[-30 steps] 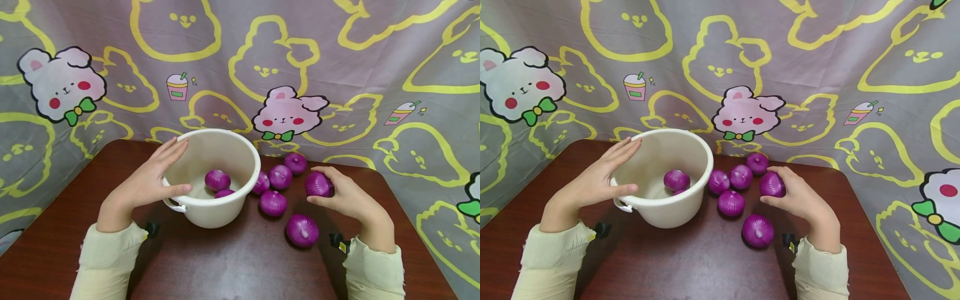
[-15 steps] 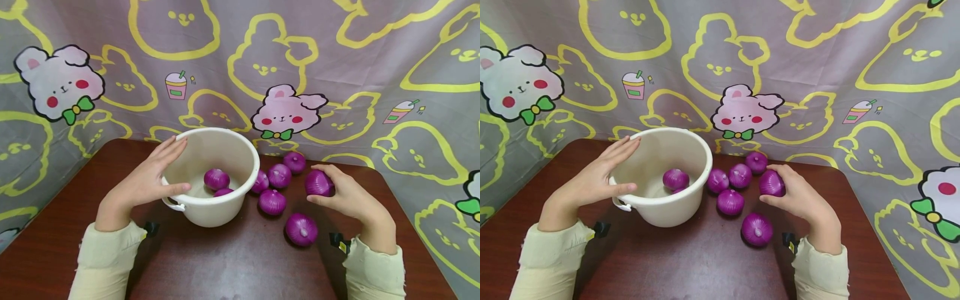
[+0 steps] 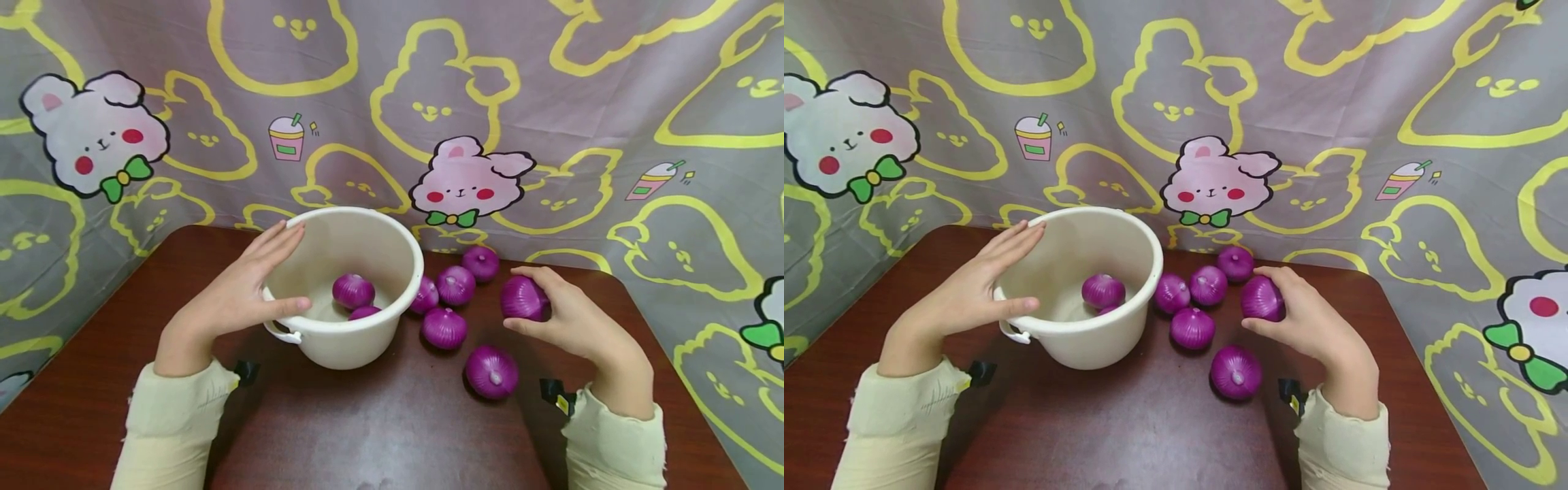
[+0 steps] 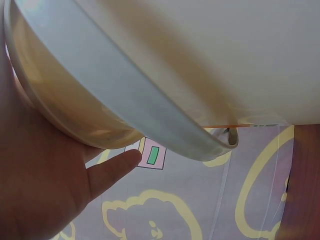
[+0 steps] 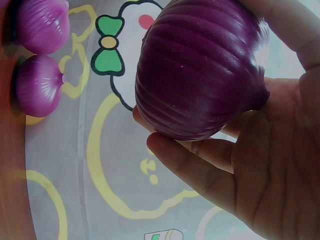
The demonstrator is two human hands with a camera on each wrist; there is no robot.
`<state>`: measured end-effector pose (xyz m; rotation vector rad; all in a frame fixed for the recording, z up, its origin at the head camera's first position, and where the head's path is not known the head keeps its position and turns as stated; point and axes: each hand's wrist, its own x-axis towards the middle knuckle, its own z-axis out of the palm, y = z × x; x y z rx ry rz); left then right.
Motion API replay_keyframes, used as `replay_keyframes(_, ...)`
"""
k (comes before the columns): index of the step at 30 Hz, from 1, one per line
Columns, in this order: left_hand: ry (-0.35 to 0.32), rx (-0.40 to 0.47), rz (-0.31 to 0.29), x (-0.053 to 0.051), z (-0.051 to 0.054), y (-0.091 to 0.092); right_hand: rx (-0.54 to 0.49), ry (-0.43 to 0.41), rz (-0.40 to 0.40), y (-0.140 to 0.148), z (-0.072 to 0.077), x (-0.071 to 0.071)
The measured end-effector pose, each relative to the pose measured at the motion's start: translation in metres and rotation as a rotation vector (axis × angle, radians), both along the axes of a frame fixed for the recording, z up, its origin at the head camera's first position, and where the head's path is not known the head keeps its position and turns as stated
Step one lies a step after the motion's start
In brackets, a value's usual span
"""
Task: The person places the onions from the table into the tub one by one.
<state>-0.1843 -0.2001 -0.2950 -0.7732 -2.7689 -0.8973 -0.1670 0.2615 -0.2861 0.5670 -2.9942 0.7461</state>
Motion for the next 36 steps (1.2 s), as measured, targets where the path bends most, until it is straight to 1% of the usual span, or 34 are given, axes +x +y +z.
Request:
replay_keyframes(6, -0.002, -0.001, 0.000, 0.000, 0.000, 0.000, 0.000, 0.014, -0.006, 0.000, 0.003, 0.004)
replay_keyframes(15, -0.005, -0.002, 0.002, 0.001, 0.000, 0.000, 0.007, 0.048, 0.006, -0.002, 0.006, 0.010)
replay_keyframes(21, 0.003, 0.001, -0.008, 0.002, -0.001, 0.000, 0.018, 0.092, 0.018, -0.002, 0.009, 0.014)
replay_keyframes(28, 0.003, 0.009, -0.007, 0.002, -0.001, 0.000, 0.030, 0.126, 0.010, -0.005, 0.012, 0.019)
replay_keyframes(36, 0.007, -0.001, -0.016, 0.002, -0.001, -0.001, 0.035, 0.178, 0.034, -0.006, 0.015, 0.023)
